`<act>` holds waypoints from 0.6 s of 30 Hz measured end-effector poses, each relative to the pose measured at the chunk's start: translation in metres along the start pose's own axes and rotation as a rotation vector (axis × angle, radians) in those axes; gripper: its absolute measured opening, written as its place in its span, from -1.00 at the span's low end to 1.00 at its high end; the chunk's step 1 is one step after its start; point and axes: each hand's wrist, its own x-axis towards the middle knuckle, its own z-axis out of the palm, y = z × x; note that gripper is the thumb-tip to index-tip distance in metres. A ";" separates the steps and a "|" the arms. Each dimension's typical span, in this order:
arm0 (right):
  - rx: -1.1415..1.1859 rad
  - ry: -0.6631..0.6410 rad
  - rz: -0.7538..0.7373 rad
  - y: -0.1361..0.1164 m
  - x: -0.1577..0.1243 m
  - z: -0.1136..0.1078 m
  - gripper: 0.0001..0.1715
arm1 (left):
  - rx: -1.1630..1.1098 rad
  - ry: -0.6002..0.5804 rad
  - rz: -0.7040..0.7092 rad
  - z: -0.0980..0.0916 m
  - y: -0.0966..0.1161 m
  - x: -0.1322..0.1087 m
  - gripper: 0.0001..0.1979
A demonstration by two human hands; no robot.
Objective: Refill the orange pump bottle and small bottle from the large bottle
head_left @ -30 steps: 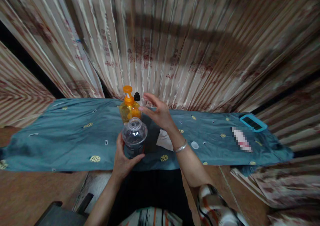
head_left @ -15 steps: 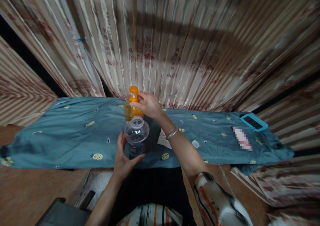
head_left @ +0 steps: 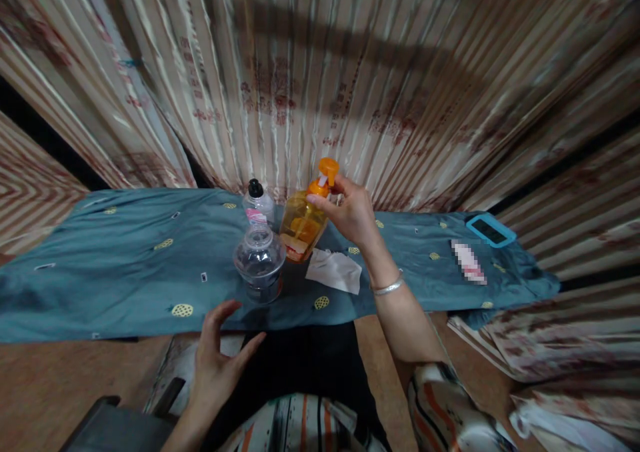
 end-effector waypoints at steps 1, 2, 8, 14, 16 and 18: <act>-0.005 0.018 0.000 0.001 -0.003 -0.006 -0.75 | 0.027 -0.041 0.013 0.001 0.005 -0.005 -0.41; -0.010 0.033 0.000 0.001 -0.006 -0.011 -0.76 | 0.035 -0.087 0.040 0.003 0.009 -0.010 -0.47; -0.025 0.035 0.000 0.001 -0.026 -0.038 -0.79 | -0.099 -0.361 0.209 0.048 0.038 -0.012 -0.45; -0.020 -0.096 -0.029 0.002 -0.042 -0.051 -0.74 | -0.232 -0.281 0.206 0.115 0.065 0.037 0.16; -0.004 -0.141 -0.034 0.002 -0.047 -0.054 -0.71 | -0.285 -0.259 0.218 0.132 0.073 0.057 0.22; 0.022 -0.183 -0.029 0.001 -0.051 -0.058 -0.69 | -0.339 -0.262 0.205 0.143 0.080 0.073 0.25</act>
